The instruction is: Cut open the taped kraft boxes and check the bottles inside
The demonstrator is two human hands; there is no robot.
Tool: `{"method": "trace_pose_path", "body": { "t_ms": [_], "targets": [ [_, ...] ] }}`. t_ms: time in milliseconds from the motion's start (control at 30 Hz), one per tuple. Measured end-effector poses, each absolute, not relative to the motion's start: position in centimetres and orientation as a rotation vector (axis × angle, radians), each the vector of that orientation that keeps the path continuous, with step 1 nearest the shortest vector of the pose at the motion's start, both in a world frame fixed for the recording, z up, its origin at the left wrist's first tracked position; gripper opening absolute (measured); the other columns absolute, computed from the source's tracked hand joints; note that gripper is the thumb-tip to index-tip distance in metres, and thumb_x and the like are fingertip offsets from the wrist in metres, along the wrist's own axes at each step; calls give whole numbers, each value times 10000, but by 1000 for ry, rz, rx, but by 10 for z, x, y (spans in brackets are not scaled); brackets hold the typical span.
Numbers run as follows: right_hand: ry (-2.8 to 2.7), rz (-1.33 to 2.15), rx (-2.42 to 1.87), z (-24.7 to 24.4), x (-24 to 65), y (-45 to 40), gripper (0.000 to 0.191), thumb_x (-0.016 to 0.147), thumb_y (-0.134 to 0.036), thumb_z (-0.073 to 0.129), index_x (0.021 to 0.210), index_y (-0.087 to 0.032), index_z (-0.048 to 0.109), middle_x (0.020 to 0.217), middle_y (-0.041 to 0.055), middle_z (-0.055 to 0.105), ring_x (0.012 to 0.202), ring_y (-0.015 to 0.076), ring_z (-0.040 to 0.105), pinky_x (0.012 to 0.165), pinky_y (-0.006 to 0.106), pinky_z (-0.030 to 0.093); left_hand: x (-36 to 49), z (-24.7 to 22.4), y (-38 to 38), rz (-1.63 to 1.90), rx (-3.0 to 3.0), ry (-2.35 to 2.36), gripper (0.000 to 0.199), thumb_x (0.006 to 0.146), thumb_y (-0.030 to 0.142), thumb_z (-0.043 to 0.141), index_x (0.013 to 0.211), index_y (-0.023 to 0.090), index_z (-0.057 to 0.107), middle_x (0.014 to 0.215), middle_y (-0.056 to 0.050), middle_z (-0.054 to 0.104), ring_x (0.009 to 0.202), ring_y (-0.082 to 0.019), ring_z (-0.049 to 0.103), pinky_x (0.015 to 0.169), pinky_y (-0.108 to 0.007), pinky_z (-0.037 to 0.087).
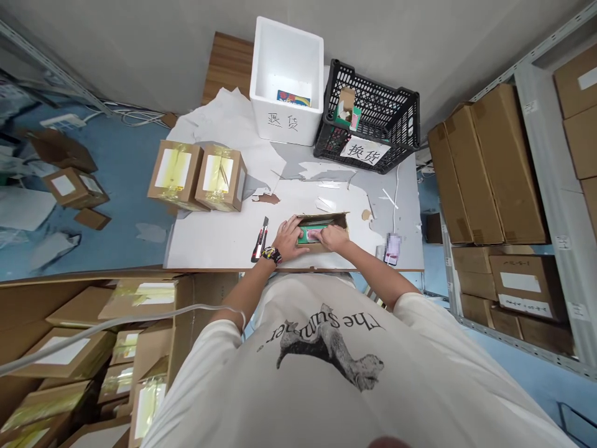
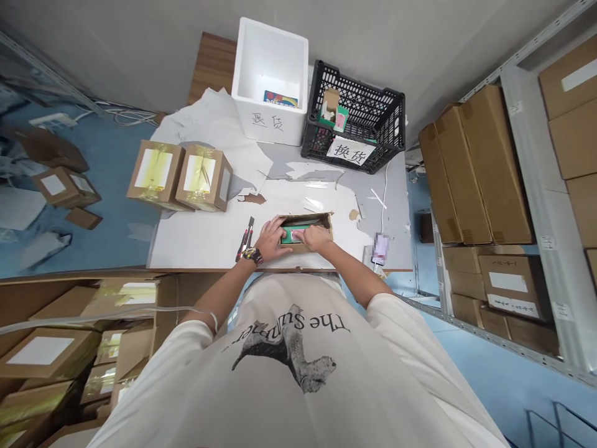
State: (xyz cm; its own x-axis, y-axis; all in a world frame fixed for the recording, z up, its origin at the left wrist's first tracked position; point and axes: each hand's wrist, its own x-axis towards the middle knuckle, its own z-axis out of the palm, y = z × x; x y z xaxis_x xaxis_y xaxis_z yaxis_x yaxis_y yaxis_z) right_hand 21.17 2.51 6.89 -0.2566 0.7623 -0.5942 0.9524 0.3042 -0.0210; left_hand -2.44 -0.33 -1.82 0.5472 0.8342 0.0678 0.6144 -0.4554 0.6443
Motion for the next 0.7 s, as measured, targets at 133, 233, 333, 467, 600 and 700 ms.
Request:
{"method": "trace_pose_path", "body": {
  "t_ms": [133,233,333,467,600,700],
  "targets": [
    [2142,-505,1521,69,192,40,402,1181,-286,486,1450,-119,734,1365,254,790,1276,351,749,1067,418,550,-24,-19,-2,503,2218,1172,443,917,611,832,1083,244,646,1827,-219,423,1765,-445,259,1376,-709,289],
    [2277,-452,1324,63,179,49,505,1087,-213,626,1585,-131,623,1547,240,695,1400,369,658,1146,458,509,-24,-20,-2,495,2213,1173,468,904,621,843,1102,244,650,1832,-218,416,1762,-454,259,1371,-723,286],
    [2333,-487,1193,54,175,50,678,1023,-285,752,1657,-160,547,1615,208,651,1437,378,618,1194,489,477,-24,-24,-5,510,2186,1182,546,869,651,865,1161,245,647,1837,-229,402,1758,-471,262,1359,-737,295],
    [2373,-569,1324,43,171,44,585,1113,-481,676,1603,-170,602,1594,200,680,1445,371,636,1193,479,497,-22,-29,-9,565,2143,1201,672,822,665,898,1274,244,633,1831,-239,400,1758,-468,264,1357,-734,315],
    [2260,-593,1426,35,160,45,514,1113,-430,690,1539,-145,652,1491,224,741,1318,356,723,1091,432,572,-22,-34,-8,596,2131,1189,714,832,688,893,1306,239,603,1819,-244,405,1758,-447,266,1360,-723,345],
    [2266,-543,1310,33,153,50,729,959,-356,880,1599,-146,602,1588,232,673,1399,388,665,1126,467,578,-22,-36,-4,601,2141,1178,763,822,706,898,1330,234,581,1815,-248,397,1756,-452,269,1371,-729,341]
  ]
}}
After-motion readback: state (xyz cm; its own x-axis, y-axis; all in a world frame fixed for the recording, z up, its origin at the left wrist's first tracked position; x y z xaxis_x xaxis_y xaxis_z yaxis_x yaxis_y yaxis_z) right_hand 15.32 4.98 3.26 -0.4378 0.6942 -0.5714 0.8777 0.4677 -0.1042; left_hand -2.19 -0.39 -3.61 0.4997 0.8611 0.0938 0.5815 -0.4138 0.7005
